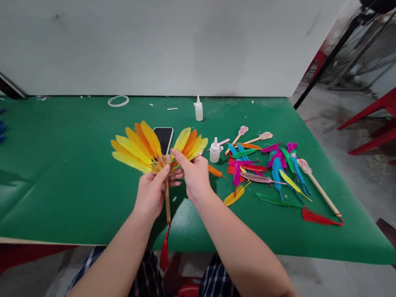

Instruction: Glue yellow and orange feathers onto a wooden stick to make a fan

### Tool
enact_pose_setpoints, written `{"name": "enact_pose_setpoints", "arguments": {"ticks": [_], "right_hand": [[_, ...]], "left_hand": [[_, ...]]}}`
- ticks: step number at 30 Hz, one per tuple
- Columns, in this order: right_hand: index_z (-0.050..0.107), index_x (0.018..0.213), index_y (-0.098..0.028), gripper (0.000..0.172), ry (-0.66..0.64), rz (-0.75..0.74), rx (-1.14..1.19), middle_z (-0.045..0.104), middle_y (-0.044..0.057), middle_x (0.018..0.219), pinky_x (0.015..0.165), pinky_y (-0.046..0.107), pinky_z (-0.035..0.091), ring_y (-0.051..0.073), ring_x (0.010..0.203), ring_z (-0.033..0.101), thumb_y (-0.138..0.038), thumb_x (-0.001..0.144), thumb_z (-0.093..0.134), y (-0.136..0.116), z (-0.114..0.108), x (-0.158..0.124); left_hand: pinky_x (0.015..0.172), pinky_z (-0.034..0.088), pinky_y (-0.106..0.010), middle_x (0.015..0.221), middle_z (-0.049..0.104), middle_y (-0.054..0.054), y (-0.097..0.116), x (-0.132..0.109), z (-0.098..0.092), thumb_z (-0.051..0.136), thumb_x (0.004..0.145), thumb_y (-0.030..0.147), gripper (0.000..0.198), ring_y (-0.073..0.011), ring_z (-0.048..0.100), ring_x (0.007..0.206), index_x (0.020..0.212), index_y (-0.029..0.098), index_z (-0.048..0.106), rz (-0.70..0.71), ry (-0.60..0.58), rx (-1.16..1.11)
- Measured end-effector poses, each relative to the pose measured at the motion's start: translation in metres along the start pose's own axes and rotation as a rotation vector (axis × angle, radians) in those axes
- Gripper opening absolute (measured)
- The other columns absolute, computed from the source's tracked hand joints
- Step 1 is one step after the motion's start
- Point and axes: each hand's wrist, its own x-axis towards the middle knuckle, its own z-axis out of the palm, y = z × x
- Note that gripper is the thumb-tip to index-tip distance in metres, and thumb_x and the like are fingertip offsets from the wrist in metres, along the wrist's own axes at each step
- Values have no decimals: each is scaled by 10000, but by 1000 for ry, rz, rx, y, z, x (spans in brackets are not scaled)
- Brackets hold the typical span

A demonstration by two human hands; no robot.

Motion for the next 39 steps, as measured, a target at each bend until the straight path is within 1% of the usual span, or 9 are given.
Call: {"name": "enact_pose_setpoints", "arguments": {"ticks": [14, 18, 22, 24, 27, 30, 34, 37, 39], "right_hand": [[585, 879, -181, 368, -60, 94, -50, 539, -48, 540, 245, 168, 255, 42, 298, 370, -405, 609, 697, 0, -2, -1], [586, 797, -179, 307, -85, -14, -179, 548, -37, 611, 366, 180, 373, 43, 404, 431, -429, 637, 664, -5, -6, 4], [585, 823, -192, 364, -104, -188, -589, 580, 0, 709, 547, 209, 429, 89, 613, 527, -526, 773, 448, -24, -24, 14], [589, 757, -186, 361, -108, -190, -1027, 582, 8, 668, 541, 226, 387, 104, 597, 510, -513, 786, 439, -32, -37, 18], [572, 659, -186, 258, -167, -42, -1608, 587, 14, 634, 531, 243, 333, 141, 618, 524, -440, 675, 614, -33, -51, 20], [565, 694, -200, 202, -259, 91, -1801, 611, 11, 697, 508, 234, 305, 148, 645, 538, -340, 612, 687, -28, -55, 17], [532, 600, -184, 154, -375, 99, -1658, 571, -5, 608, 464, 224, 304, 110, 546, 500, -267, 658, 649, -32, -48, 10], [532, 668, -187, 177, -480, 37, -1112, 546, -29, 568, 427, 209, 366, 91, 481, 500, -336, 688, 627, -43, -40, 3], [532, 731, -193, 199, -372, -56, -722, 580, -30, 608, 433, 214, 433, 100, 500, 555, -350, 675, 641, -48, -34, 0]], "left_hand": [[471, 502, -201, 686, 688, -55, 5, -7, 5, 583, 743, 420, 391, -143, 653, 595, 996, 123, 613, -61, -16, -54], [464, 489, -181, 682, 686, -44, 6, -5, 4, 655, 698, 341, 357, -121, 639, 562, 976, 123, 610, -42, 23, -21], [448, 465, -158, 700, 682, -53, 16, 4, -6, 646, 707, 359, 327, -86, 609, 511, 912, 107, 606, 59, 152, -40], [391, 410, -141, 690, 676, -48, 21, 7, -13, 630, 718, 381, 312, -50, 544, 422, 874, 111, 603, 105, 189, -48], [318, 269, -125, 656, 652, -21, 27, 9, -20, 616, 737, 368, 277, -3, 390, 333, 894, 142, 583, 140, 156, -69], [340, 237, -124, 731, 646, -27, 29, 8, -21, 631, 732, 279, 254, 0, 356, 381, 946, 165, 557, 116, 45, -96], [393, 283, -145, 841, 644, -46, 30, 6, -18, 633, 695, 173, 280, -20, 396, 454, 960, 174, 541, 54, -64, -126], [406, 297, -157, 792, 632, -28, 29, 5, -17, 642, 669, 177, 327, -34, 424, 476, 984, 166, 554, 22, -65, -104], [414, 309, -166, 666, 589, 3, 26, 4, -17, 663, 641, 186, 297, -43, 438, 475, 924, 138, 587, -8, -50, -53]]}}
